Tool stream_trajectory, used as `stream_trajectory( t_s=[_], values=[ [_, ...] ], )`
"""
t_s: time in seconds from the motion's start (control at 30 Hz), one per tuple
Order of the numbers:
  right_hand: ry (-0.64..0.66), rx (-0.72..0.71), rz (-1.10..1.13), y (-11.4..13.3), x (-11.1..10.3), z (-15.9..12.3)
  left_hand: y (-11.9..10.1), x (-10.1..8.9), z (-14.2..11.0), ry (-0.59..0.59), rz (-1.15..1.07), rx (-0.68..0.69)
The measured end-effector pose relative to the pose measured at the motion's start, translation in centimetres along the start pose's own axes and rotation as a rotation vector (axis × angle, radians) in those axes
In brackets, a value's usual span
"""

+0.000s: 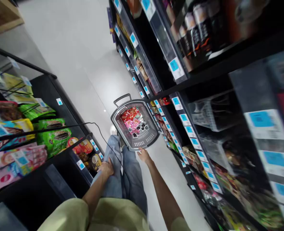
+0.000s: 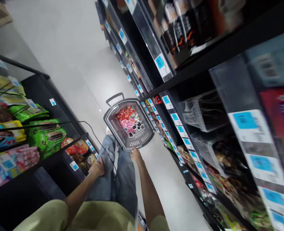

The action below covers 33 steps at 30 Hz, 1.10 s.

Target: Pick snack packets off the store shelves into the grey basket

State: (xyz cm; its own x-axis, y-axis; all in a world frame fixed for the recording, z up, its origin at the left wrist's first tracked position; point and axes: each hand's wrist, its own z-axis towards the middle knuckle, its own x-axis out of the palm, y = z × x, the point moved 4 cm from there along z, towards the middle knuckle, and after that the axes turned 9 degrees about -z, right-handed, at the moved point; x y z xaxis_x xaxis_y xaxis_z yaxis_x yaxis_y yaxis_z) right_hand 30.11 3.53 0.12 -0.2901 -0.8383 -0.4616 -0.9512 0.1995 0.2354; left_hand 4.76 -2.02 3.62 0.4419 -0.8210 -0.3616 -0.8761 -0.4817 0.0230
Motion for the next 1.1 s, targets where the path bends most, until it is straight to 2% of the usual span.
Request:
stream_trajectory(
  t_s=[0.07, 0.13, 0.27, 0.33, 0.4, 0.53, 0.73, 0.93, 1.1],
  values=[
    [-0.012, 0.078, 0.044, -0.6, 1.6, 3.2, 0.4, 0.3, 1.7, -0.003, 0.134, -0.107],
    [-0.034, 0.143, 0.086, -1.1, 2.9, 6.4, 0.8, 0.2, 3.2, -0.012, 0.242, -0.136],
    [-0.07, 0.212, 0.158, -2.0, 5.8, 12.8, 1.2, -1.1, 5.9, -0.025, 0.337, 0.003],
    [-0.075, 0.202, 0.15, -2.5, 7.4, 15.5, 1.3, -1.8, 7.0, -0.016, 0.355, 0.074],
    [-0.08, 0.18, 0.088, -3.1, 8.8, 17.8, 1.6, -2.4, 7.9, -0.005, 0.379, 0.084],
    [-0.084, 0.164, 0.029, -4.3, 11.0, 21.5, 1.6, -3.8, 8.8, 0.012, 0.407, 0.045],
    [-0.053, 0.159, -0.002, -5.6, 13.9, 26.9, 0.7, -5.5, 9.7, 0.017, 0.415, 0.088],
    [-0.035, 0.26, 0.007, -6.8, 17.1, 31.5, 1.6, -6.4, 10.8, -0.025, 0.438, 0.066],
    [-0.055, 0.322, 0.063, -8.0, 19.3, 33.9, 2.2, -7.0, 11.4, -0.054, 0.429, 0.08]
  ],
)
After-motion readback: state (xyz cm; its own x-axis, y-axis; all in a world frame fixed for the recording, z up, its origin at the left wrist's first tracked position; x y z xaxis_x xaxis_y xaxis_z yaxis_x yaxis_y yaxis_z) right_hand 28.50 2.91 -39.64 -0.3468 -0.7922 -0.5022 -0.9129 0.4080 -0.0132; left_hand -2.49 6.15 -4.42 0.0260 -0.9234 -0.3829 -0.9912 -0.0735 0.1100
